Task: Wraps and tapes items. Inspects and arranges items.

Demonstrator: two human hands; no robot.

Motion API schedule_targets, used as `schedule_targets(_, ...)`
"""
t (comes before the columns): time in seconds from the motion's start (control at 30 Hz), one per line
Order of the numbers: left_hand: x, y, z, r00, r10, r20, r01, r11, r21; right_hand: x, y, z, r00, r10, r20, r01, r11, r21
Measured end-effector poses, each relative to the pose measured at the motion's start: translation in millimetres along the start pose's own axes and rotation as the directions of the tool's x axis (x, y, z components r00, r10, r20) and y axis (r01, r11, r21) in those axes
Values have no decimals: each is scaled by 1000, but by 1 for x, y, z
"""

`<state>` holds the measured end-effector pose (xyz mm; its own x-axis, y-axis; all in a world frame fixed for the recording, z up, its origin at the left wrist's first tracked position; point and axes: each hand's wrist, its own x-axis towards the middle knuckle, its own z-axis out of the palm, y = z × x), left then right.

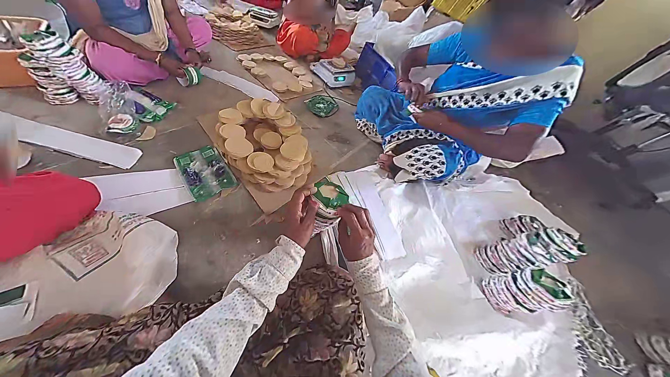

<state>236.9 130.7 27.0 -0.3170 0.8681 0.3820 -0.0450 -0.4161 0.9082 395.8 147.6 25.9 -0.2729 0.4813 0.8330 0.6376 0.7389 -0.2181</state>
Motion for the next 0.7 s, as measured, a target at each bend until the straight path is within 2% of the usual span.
schedule_targets(0.07,-3,-5,-2,1000,29,4,-29,998,56,-6,1,0,995,99,-4,-98,986,133)
schedule_targets(0.13,-3,-7,-3,999,-33,-11,34,997,64,-3,-6,2,939,344,-7,-326,896,302)
schedule_targets(0.17,-3,-6,-3,995,-102,-16,103,993,63,1,-12,3,859,510,33,-489,801,345)
schedule_targets(0.23,0,0,-3,963,-270,16,269,961,58,15,-23,3,613,761,212,-776,529,343)
schedule_targets(0.27,1,6,-1,935,-352,35,350,936,49,21,-25,3,510,805,302,-853,430,295)
schedule_targets(0.3,3,12,2,909,-415,49,414,910,31,25,-26,5,449,819,356,-891,382,244)
schedule_targets(0.33,4,18,6,880,-472,54,473,881,11,29,-28,5,422,818,391,-906,371,202)
schedule_targets(0.43,8,33,16,817,-573,58,576,815,-61,40,-35,3,439,805,399,-895,432,112)
schedule_targets(0.6,7,37,23,816,-579,-12,568,804,-177,49,-42,-1,465,796,387,-874,481,62)
schedule_targets(0.7,3,51,23,818,-572,-57,548,806,-224,55,-52,-4,524,769,366,-842,532,86)
